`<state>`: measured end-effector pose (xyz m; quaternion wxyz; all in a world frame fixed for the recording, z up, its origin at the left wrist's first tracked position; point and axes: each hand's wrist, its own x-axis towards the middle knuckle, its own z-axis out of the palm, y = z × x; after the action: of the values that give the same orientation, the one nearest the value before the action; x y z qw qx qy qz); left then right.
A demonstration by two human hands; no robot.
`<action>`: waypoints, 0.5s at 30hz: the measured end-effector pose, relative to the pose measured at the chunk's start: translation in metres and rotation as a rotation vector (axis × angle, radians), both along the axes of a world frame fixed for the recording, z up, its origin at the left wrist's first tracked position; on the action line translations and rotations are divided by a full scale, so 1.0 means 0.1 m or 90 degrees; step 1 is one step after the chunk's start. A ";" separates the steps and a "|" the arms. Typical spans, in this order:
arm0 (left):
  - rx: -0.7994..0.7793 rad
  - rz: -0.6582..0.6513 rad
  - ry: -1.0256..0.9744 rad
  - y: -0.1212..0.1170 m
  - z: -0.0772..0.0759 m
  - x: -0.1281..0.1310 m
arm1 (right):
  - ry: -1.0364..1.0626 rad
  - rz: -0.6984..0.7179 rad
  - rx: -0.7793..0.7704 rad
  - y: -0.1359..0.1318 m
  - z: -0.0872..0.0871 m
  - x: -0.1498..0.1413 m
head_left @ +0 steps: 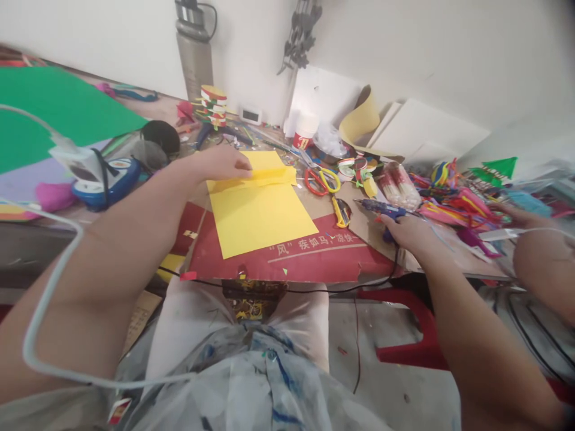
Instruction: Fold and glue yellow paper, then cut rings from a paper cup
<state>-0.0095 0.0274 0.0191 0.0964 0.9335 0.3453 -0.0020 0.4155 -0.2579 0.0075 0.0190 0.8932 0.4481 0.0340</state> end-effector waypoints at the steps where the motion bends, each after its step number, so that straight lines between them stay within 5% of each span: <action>1: -0.007 0.001 0.004 -0.03 0.02 0.00 | -0.025 -0.010 -0.040 0.01 0.03 -0.06; 5: -0.010 -0.007 0.018 -0.10 0.07 0.01 | -0.077 0.034 0.035 0.10 0.19 -0.45; 10: 0.007 -0.038 0.008 -0.14 0.05 0.01 | 0.091 0.443 0.302 0.64 0.26 -1.14; 15: -0.018 -0.045 0.012 -0.18 0.04 -0.02 | 0.171 0.599 0.230 1.39 0.04 -1.61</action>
<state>-0.0120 0.0094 0.0234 0.1063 0.9436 0.3128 -0.0194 0.2543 -0.1186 0.0119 -0.2105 0.5804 0.7867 0.0005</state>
